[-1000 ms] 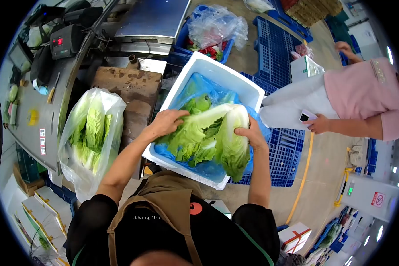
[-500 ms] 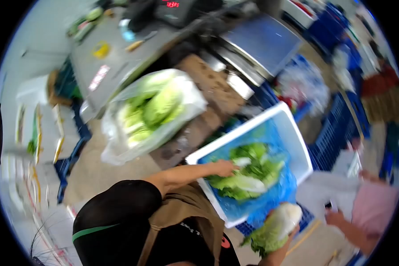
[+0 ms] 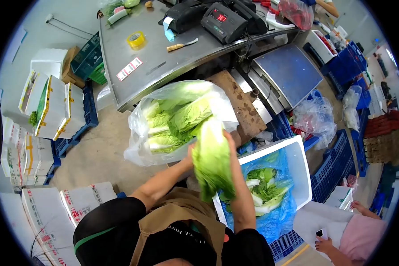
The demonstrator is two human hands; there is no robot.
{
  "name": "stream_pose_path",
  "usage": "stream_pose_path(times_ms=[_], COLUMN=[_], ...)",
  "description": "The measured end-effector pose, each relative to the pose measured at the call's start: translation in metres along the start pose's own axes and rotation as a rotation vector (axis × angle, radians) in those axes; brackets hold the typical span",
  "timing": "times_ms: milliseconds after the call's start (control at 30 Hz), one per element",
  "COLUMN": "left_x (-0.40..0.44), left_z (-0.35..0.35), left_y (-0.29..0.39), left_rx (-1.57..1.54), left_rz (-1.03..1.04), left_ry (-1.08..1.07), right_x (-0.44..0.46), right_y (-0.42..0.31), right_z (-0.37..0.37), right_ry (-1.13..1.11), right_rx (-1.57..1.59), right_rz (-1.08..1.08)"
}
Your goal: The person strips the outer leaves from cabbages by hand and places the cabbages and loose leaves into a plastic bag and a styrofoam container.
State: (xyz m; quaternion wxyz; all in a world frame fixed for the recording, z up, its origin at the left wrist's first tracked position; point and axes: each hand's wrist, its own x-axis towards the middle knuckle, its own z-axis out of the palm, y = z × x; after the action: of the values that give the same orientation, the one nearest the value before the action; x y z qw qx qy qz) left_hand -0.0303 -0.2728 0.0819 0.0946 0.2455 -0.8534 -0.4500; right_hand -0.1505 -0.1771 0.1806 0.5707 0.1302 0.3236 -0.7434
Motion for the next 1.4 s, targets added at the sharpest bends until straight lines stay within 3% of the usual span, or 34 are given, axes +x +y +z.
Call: stream_pose_path(times_ms=[33,100,200,267,300,433,533,667,767,800,867,900,933,967,1000,1067,1100,1133,1167,1267,1367,1400], left_x=[-0.003,-0.013,-0.021,-0.023,-0.024,-0.022,-0.016,0.016,0.038,0.047,0.066,0.076,0.086,0.098,0.111,0.123,0.123,0.124,0.124,0.122,0.124,0.123], left_z=[0.029,0.024,0.008,0.004,0.003,-0.004,-0.023,-0.044,-0.047,-0.044,-0.04,-0.038,-0.039,-0.028,-0.016,-0.011,-0.012,-0.015,-0.018,-0.026,-0.032,-0.033], left_y=[-0.031,-0.01,0.032,0.053,0.057,0.066,0.07,0.077,0.072,0.071,0.079,0.084,0.092,0.08,0.067,0.056,0.051,0.045,0.041,0.036,0.033,0.031], left_rx=[-0.319,-0.021,0.427,-0.109,-0.118,-0.165,-0.246,-0.205,-0.248,-0.27,-0.126,-0.055,-0.082,-0.03,0.023,0.2,0.288,0.361,0.425,0.551,0.624,0.643], left_rz=[0.234,0.409,0.669,0.233,0.214,0.194,0.196,0.211,0.171,0.167,0.141,0.129,0.181,0.182,0.187,0.296,0.363,0.418,0.467,0.546,0.592,0.605], left_ry=[0.174,0.218,0.292,-0.017,-0.04,-0.062,-0.05,-0.15,-0.239,-0.253,-0.015,0.1,0.114,0.016,-0.081,-0.223,-0.249,-0.27,-0.287,-0.325,-0.35,-0.352], right_x=[0.01,0.024,0.073,0.092,0.118,0.126,0.096,0.085,0.066,0.055,0.03,0.028,0.023,0.004,-0.01,-0.037,-0.042,-0.04,-0.029,-0.013,0.011,0.014], right_y=[0.008,0.009,0.005,0.001,0.006,0.017,-0.012,-0.056,-0.086,-0.093,-0.098,-0.099,-0.091,-0.088,-0.079,-0.052,-0.041,-0.035,-0.037,-0.043,-0.054,-0.057], right_z=[0.019,0.05,0.029,0.015,-0.016,-0.013,-0.009,-0.009,0.007,0.016,0.055,0.065,0.075,0.102,0.115,0.137,0.148,0.156,0.164,0.17,0.141,0.134], right_ry=[0.055,0.124,0.164,0.297,0.312,0.684,0.495,0.52,0.733,0.711,0.666,0.523,0.478,0.321,0.169,-0.244,-0.293,-0.279,-0.224,-0.096,-0.145,-0.168], right_rx=[-0.067,-0.043,-0.016,-0.051,-0.065,-0.582,-0.834,-0.933,-1.564,-1.656,-1.844,-2.18,-2.034,-2.19,-2.092,-1.531,-1.465,-1.469,-1.642,-1.6,-1.737,-1.928], right_rz=[-0.037,-0.003,-0.088,-0.189,-0.3,-0.313,0.115,0.063,-0.36,-0.378,-0.405,-0.389,-0.458,-0.439,-0.563,-1.042,-1.093,-1.064,-0.739,-0.721,-1.074,-1.043])
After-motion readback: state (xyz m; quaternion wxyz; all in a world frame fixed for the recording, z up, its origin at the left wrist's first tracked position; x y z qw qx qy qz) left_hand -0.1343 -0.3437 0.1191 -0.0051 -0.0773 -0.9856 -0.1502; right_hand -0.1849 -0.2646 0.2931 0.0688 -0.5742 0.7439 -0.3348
